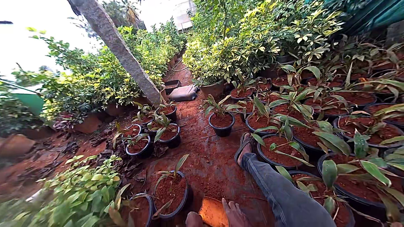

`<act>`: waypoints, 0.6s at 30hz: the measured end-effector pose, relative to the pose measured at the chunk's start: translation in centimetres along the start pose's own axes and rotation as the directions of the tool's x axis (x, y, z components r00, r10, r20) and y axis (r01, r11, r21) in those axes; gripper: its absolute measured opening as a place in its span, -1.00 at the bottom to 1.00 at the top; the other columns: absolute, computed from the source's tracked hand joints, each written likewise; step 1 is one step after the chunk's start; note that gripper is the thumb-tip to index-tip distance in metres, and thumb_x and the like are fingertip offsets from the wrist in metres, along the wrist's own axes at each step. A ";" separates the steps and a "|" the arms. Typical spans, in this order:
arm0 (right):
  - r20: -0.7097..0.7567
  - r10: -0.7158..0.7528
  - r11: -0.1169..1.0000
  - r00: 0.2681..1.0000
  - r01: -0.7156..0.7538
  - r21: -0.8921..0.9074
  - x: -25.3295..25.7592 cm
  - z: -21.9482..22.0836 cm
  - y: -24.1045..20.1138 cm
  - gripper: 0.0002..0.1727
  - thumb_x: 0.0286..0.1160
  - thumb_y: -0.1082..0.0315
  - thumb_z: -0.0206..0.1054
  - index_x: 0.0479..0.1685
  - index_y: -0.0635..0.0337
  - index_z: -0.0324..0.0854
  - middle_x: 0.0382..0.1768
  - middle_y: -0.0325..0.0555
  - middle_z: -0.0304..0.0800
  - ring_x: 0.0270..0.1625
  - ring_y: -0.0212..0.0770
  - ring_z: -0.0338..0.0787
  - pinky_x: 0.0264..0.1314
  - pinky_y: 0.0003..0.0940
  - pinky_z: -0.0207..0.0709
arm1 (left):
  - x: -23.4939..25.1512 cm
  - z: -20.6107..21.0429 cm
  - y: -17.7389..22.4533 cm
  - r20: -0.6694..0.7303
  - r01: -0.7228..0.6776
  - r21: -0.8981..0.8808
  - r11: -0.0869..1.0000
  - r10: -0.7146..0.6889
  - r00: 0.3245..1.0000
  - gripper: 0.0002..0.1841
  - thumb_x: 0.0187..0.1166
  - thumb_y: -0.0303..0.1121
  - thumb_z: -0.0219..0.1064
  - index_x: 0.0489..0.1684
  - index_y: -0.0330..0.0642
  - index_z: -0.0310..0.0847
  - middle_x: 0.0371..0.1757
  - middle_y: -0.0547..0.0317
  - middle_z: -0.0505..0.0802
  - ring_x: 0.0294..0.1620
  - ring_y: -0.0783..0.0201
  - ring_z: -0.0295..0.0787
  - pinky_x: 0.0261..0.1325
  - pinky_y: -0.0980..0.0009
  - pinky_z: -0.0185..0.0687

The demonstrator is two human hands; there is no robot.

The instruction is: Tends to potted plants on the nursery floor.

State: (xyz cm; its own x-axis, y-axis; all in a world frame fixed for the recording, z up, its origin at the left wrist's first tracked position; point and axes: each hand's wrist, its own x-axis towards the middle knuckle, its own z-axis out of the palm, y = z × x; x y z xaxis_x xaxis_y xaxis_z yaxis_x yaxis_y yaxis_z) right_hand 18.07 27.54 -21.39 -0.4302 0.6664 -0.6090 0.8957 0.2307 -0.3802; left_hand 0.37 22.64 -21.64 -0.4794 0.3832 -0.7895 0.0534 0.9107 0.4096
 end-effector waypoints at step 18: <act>0.027 0.064 0.998 0.998 -0.064 -0.004 0.3 -1.1 0.7 0.40 0.09 -0.10 0.69 0.96 0.09 -0.23 0.77 0.35 0.14 0.77 0.37 0.25 0.58 0.22 0.43 | -1.1 -0.6 0.9 0.072 0.002 -0.181 0.983 0.011 0.997 -0.68 0.84 -0.40 0.04 0.39 -0.37 0.49 0.05 -0.18 0.85 -0.12 0.06 0.88 -0.06 0.17 0.79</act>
State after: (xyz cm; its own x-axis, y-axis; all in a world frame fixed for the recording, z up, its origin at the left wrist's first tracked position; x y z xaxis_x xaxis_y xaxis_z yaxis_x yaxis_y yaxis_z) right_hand 18.64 28.68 -21.10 -0.3748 0.6605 -0.6506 0.9218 0.1904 -0.3377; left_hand 0.40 22.88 -20.10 -0.4141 0.4035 -0.8159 -0.1072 0.8685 0.4839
